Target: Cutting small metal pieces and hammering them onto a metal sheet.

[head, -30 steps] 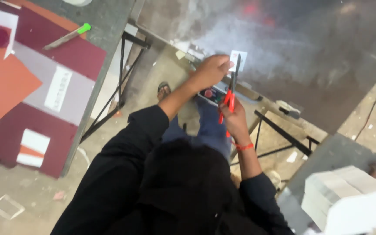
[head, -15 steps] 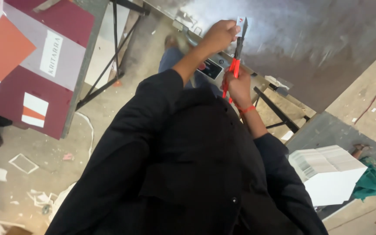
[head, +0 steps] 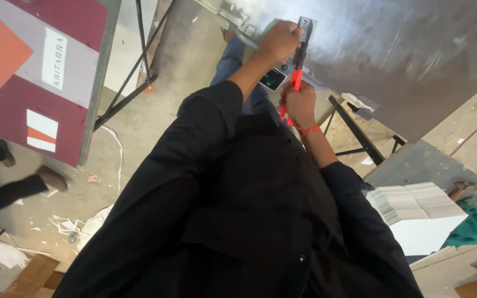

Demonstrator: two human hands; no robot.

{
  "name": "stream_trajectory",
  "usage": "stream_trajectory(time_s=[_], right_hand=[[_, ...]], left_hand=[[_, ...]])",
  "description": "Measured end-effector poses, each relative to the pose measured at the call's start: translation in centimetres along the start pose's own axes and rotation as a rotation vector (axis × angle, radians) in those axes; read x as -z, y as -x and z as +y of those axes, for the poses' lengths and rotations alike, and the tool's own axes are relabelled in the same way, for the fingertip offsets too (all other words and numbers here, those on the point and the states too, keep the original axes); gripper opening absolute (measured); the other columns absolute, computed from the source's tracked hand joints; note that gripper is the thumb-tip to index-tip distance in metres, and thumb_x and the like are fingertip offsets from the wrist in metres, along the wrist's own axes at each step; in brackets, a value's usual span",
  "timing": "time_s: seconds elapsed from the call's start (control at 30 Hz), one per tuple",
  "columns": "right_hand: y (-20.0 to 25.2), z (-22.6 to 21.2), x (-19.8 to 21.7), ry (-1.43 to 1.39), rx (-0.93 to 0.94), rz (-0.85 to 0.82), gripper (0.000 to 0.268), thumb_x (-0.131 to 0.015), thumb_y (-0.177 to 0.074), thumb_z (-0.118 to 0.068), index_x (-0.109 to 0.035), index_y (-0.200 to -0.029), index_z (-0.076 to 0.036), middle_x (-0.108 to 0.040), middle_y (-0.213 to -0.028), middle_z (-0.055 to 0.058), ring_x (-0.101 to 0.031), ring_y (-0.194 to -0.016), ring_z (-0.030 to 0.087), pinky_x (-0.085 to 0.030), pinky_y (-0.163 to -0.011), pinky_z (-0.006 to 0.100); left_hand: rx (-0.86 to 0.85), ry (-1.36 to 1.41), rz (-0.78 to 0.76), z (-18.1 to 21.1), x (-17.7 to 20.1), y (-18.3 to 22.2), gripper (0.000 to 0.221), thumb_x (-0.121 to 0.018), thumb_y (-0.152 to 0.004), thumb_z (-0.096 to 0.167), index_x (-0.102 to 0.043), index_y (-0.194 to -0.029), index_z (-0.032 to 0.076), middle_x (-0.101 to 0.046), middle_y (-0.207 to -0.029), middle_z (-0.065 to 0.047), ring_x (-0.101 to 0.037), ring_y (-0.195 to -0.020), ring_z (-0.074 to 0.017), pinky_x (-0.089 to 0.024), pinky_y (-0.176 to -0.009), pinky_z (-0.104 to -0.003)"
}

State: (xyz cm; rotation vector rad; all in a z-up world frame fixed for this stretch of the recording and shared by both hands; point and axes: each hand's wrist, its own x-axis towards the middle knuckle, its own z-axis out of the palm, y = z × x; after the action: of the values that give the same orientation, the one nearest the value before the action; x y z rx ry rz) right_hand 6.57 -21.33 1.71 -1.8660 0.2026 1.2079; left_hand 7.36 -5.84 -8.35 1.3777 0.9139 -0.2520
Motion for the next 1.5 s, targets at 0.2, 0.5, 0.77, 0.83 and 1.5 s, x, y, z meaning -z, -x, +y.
stream_trajectory(time_s=[0.2, 0.5, 0.77, 0.83, 1.5], right_hand=[[0.3, -0.2, -0.5, -0.006, 0.007, 0.040, 0.010, -0.057, -0.091, -0.008, -0.062, -0.089, 0.001, -0.064, -0.069, 0.008, -0.064, -0.055, 0.017, -0.055, -0.047, 0.035], [-1.4, 2.8, 0.4, -0.076, 0.067, -0.051, 0.015, -0.056, -0.096, -0.012, -0.061, -0.088, -0.001, -0.062, -0.071, 0.008, -0.062, -0.053, 0.019, -0.054, -0.048, 0.033], [-0.9, 1.7, 0.4, -0.075, 0.035, -0.050, 0.010, -0.058, -0.094, -0.011, -0.061, -0.092, -0.002, -0.063, -0.078, 0.006, -0.064, -0.064, 0.015, -0.054, -0.054, 0.031], [-1.1, 1.3, 0.1, -0.063, 0.024, -0.021, 0.014, -0.058, -0.096, -0.014, -0.061, -0.091, -0.001, -0.063, -0.075, 0.006, -0.063, -0.060, 0.015, -0.054, -0.052, 0.031], [0.1, 0.5, -0.1, 0.183, 0.087, 0.118, 0.023, -0.060, -0.096, -0.020, -0.062, -0.081, -0.003, -0.061, -0.062, 0.007, -0.062, -0.050, 0.017, -0.053, -0.047, 0.033]], left_hand=[[-0.016, -0.043, 0.041, 2.0, 0.6, 1.8, 0.030, -0.058, -0.097, 0.028, -0.071, -0.086, 0.003, -0.073, -0.070, -0.007, -0.064, -0.044, -0.0175, -0.052, -0.043, -0.033], [-0.210, -0.081, 0.084, -1.0, -0.2, -0.1, 0.029, -0.064, -0.092, 0.026, -0.076, -0.076, 0.005, -0.069, -0.061, -0.005, -0.065, -0.049, -0.0167, -0.050, -0.047, -0.033], [-0.147, -0.040, 0.018, 0.1, 0.3, 1.4, 0.031, -0.063, -0.090, 0.026, -0.074, -0.074, 0.001, -0.069, -0.060, -0.007, -0.066, -0.045, -0.0186, -0.055, -0.046, -0.034], [-0.186, -0.050, 0.021, -0.1, 0.5, 0.7, 0.031, -0.064, -0.090, 0.026, -0.074, -0.075, 0.001, -0.069, -0.059, -0.006, -0.066, -0.045, -0.0184, -0.054, -0.046, -0.034], [-0.017, 0.115, -0.018, -0.8, -0.2, 0.4, 0.029, -0.058, -0.097, 0.026, -0.068, -0.087, 0.001, -0.065, -0.065, -0.004, -0.060, -0.049, -0.0131, -0.049, -0.043, -0.030]])
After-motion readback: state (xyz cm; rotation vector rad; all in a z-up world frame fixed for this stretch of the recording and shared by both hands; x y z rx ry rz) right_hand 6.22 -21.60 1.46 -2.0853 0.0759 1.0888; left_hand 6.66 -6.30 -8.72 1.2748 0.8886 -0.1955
